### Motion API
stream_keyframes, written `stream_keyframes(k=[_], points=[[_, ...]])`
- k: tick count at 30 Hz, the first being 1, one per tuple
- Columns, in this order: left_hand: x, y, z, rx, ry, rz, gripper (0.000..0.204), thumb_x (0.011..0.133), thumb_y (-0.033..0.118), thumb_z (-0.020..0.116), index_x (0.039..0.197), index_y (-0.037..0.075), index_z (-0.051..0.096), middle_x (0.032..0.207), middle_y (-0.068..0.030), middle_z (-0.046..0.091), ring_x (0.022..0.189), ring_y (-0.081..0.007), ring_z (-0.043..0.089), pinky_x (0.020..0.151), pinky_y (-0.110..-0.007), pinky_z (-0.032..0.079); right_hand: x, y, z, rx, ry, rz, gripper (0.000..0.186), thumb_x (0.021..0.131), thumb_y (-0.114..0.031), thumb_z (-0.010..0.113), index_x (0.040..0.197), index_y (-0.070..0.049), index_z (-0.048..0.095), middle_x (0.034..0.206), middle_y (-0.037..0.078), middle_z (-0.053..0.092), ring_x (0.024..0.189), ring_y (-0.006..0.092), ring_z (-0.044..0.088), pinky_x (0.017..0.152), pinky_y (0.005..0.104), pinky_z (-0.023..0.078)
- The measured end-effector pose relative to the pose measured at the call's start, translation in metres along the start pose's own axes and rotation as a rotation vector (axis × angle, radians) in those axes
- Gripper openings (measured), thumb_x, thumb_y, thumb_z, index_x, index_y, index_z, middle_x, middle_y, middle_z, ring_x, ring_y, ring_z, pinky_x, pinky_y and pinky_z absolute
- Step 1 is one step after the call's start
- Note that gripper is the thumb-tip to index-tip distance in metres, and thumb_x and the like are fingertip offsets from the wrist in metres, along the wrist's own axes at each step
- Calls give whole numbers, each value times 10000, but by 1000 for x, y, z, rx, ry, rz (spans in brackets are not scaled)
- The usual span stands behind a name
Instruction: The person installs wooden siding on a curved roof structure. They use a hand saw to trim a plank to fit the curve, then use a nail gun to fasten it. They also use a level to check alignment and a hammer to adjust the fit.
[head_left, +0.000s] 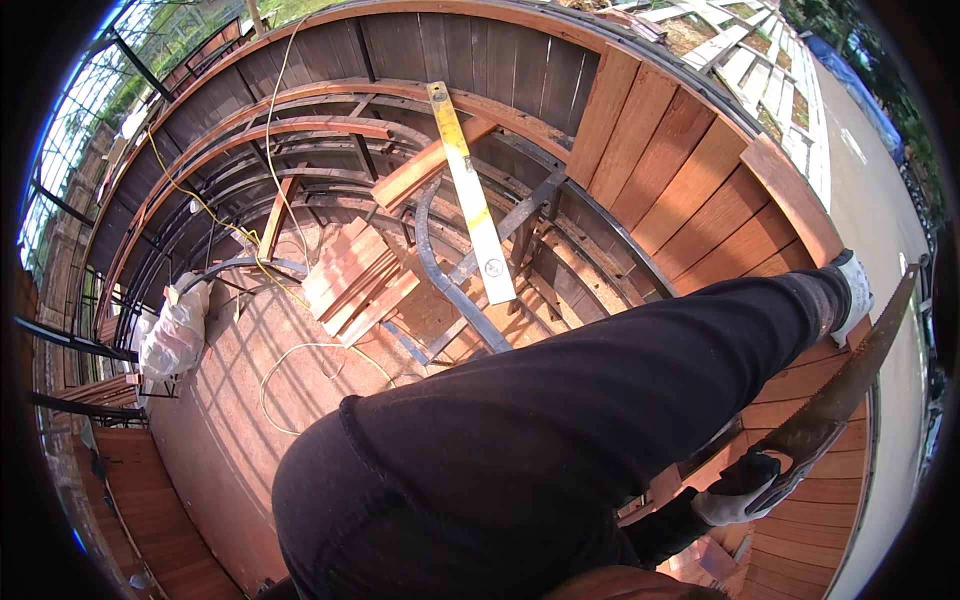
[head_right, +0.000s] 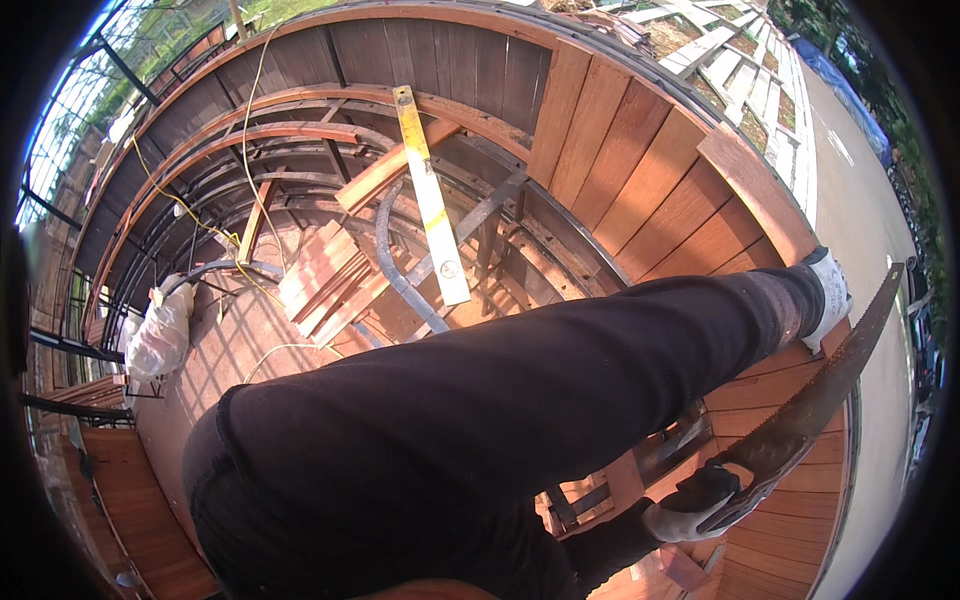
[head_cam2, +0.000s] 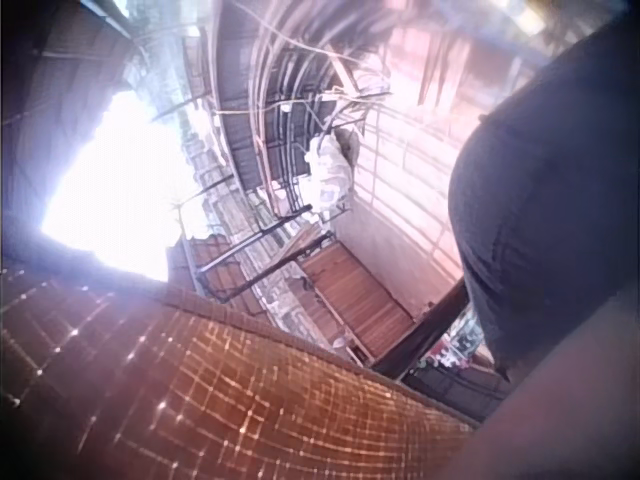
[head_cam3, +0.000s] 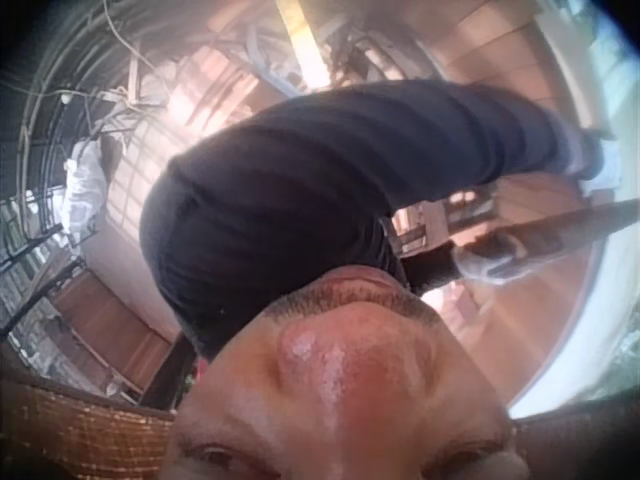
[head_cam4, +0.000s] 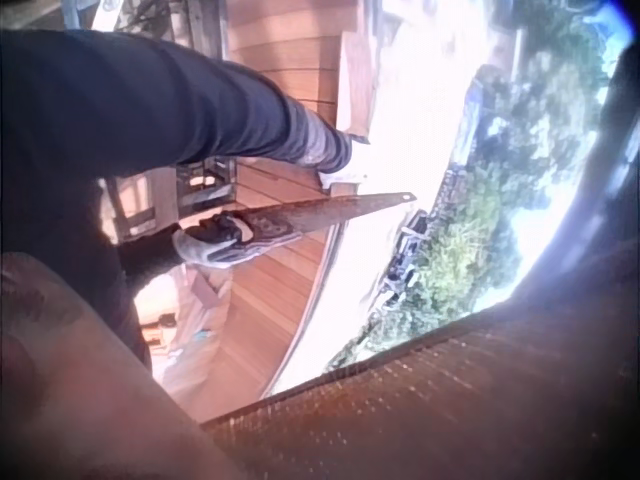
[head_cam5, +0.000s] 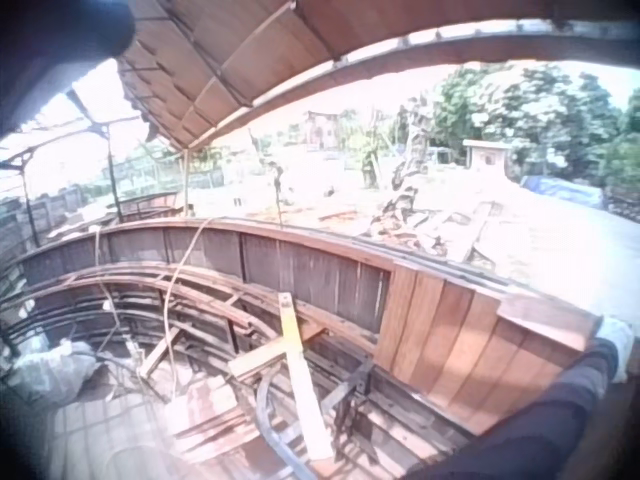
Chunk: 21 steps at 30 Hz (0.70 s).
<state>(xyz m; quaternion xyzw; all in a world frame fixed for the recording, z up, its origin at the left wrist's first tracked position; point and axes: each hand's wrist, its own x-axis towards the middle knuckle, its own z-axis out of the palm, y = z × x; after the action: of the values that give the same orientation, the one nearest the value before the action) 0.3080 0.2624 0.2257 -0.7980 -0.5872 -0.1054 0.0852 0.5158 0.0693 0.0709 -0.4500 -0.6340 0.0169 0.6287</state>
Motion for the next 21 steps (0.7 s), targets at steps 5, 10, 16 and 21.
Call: stream_keyframes(k=[5, 10, 16, 21], points=[[9, 8, 10, -51, 54, 16, 825, 724, 678, 737, 1323, 121, 625, 1293, -99, 670, 1224, -291, 613, 1001, -510, 421, -7, -20, -3, 83, -2, 182, 276, 949, -147, 623, 1130, 62, 622, 968, 149, 671, 747, 248, 661, 669, 345, 539], [-6, -5, -12, -56, -4, -46, 786, 787, 616, 727, 1356, 97, 572, 1324, -125, 644, 1267, -287, 582, 1039, -470, 451, 6, -50, 13, 431, 34, 399, 282, 998, -252, 597, 925, 20, 598, 703, 76, 592, 593, 154, 564, 577, 298, 471], [0, 4, -6, 92, 34, -50, 811, 822, 635, 705, 1418, 115, 528, 1410, -106, 581, 1315, -258, 545, 1066, -481, 441, -35, -86, -20, 369, -13, 395, 501, 964, -274, 599, 1335, 59, 550, 661, 33, 615, 574, 108, 565, 549, 267, 455], [13, 7, 9, 121, 25, -28, 825, 836, 625, 679, 1446, 103, 491, 1439, -101, 539, 1372, -270, 471, 1110, -491, 389, -66, -114, -46, 235, 16, 546, 720, 951, -437, 615, 1455, 55, 463, 700, 5, 614, 604, 75, 566, 589, 245, 474]])
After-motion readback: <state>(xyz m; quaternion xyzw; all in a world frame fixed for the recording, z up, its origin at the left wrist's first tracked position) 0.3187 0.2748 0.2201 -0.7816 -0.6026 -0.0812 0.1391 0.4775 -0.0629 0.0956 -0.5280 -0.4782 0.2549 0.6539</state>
